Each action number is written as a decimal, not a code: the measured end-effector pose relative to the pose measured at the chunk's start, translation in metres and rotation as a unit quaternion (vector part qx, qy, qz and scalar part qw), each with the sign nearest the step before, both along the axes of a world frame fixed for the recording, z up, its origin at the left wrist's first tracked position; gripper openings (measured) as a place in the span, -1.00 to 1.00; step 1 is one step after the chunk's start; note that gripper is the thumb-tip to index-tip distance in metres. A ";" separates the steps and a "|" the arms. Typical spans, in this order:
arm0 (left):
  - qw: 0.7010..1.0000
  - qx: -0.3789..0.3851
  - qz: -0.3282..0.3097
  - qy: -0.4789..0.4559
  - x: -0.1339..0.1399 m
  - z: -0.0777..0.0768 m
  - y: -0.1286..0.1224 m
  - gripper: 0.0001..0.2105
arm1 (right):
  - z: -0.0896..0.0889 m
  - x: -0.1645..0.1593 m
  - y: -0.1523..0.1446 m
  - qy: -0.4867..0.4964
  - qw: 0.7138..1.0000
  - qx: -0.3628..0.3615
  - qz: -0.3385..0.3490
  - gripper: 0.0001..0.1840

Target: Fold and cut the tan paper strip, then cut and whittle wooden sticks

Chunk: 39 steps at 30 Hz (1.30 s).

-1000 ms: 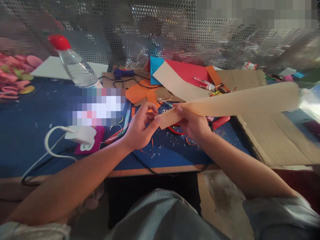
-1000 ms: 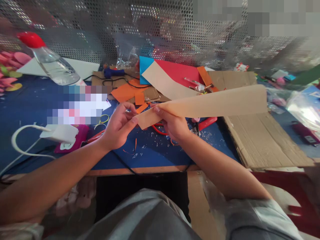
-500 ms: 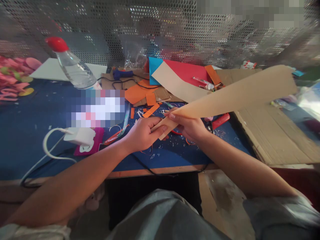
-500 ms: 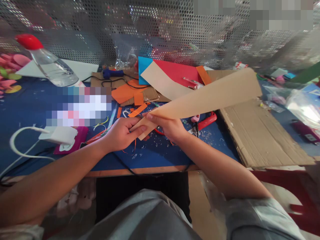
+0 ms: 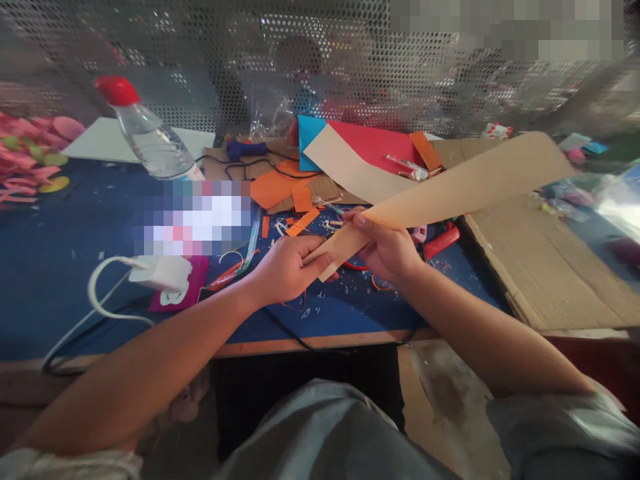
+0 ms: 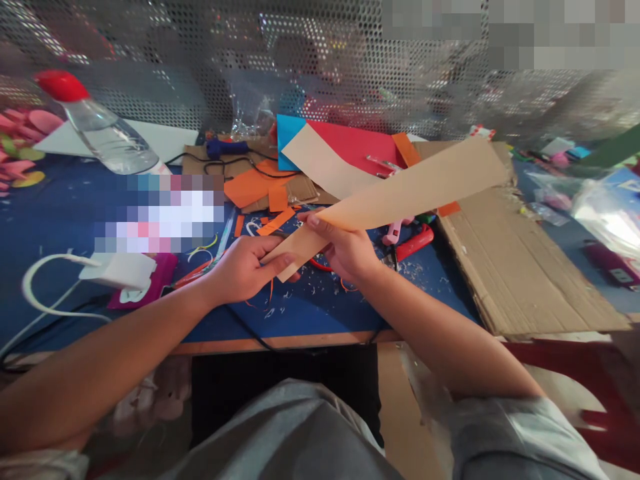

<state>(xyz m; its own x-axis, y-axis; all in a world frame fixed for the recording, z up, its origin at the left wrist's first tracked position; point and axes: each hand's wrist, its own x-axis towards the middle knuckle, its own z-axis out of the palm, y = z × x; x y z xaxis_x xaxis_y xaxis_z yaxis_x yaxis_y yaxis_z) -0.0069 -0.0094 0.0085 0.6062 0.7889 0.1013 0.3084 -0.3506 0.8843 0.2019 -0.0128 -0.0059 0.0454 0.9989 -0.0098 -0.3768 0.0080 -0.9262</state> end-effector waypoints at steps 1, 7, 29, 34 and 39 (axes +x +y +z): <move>1.000 -0.013 -0.001 0.002 0.000 0.000 0.000 -0.73 | 0.000 0.000 0.000 0.005 1.000 -0.002 -0.001 -0.56; 0.999 -0.038 -0.005 0.006 -0.001 0.003 0.001 -0.74 | 0.001 0.001 0.003 0.019 1.000 -0.009 -0.016 -0.55; 0.998 -0.045 -0.046 -0.004 -0.003 -0.003 0.002 -0.53 | -0.003 0.003 0.004 -0.022 1.000 -0.011 -0.002 -0.57; 0.997 -0.046 -0.061 0.001 -0.004 -0.004 0.004 -0.49 | 0.003 0.010 0.010 -0.007 1.000 -0.004 -0.022 -0.53; 0.995 -0.057 -0.078 0.005 -0.004 0.000 0.004 -0.48 | 0.005 0.020 0.019 -0.010 0.999 0.007 -0.048 -0.54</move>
